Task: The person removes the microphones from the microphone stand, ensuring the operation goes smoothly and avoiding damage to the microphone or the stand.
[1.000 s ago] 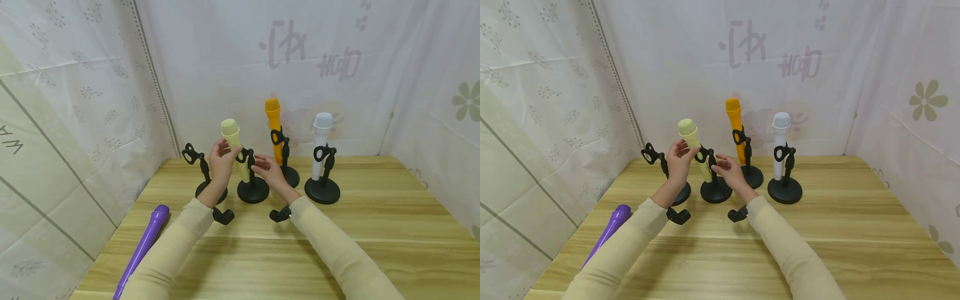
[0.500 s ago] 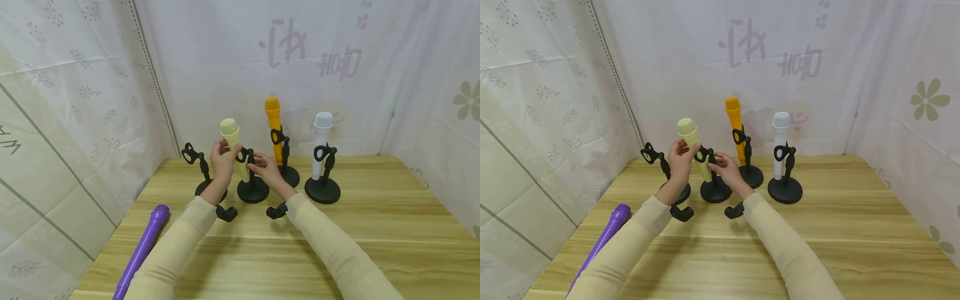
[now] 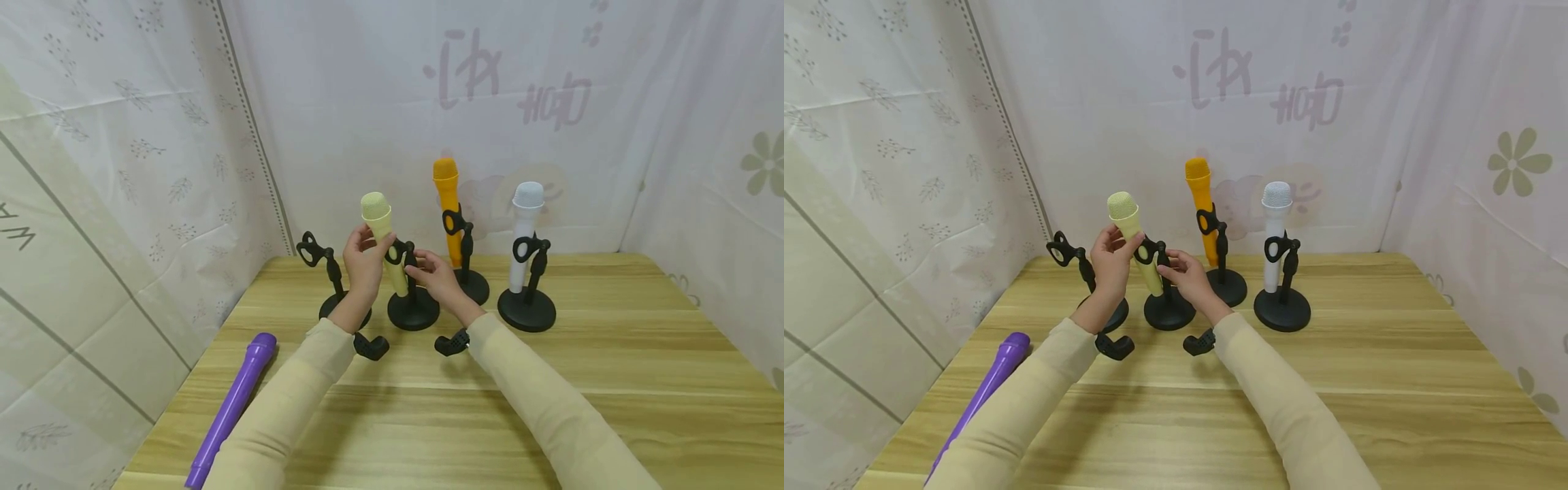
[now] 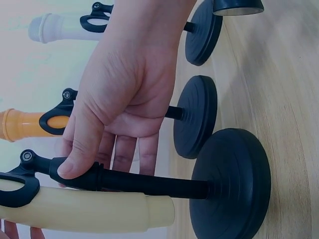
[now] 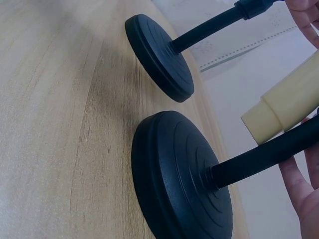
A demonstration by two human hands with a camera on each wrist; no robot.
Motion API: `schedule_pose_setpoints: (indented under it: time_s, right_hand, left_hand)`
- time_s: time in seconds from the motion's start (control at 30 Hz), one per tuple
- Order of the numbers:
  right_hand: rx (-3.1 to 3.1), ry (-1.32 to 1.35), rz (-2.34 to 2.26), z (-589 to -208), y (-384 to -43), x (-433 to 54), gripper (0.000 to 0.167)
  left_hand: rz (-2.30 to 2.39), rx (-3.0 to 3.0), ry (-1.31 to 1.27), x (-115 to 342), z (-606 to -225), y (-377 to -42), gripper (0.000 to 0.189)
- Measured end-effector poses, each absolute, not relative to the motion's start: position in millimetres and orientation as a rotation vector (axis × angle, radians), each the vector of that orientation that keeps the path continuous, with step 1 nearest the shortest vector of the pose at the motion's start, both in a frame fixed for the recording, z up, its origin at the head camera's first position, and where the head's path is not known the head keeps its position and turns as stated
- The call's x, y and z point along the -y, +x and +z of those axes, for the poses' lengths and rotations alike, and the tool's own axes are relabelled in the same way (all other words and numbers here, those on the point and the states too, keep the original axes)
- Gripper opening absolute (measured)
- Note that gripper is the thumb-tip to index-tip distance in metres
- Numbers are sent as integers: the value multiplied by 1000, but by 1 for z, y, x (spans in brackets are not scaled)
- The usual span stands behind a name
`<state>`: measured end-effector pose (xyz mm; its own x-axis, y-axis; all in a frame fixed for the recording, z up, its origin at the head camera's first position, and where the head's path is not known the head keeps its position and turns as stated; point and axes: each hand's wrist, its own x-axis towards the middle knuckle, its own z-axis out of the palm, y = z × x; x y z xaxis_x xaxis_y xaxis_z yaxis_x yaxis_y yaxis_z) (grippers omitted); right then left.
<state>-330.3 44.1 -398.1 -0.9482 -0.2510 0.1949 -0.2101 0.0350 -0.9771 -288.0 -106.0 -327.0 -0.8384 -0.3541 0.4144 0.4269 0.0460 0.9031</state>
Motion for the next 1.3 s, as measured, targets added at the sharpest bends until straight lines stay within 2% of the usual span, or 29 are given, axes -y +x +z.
schedule_pose_setpoints:
  time_s: [0.73, 1.3]
  right_hand:
    - [-2251, -505, -2137, -388, -326, -48, 41]
    - [-2325, -443, -2153, -378, -295, -62, 46]
  left_hand:
    - [-1857, 1795, -90, 105, -319, -290, 41]
    - [-1983, 1791, -168, 101, -312, -274, 38]
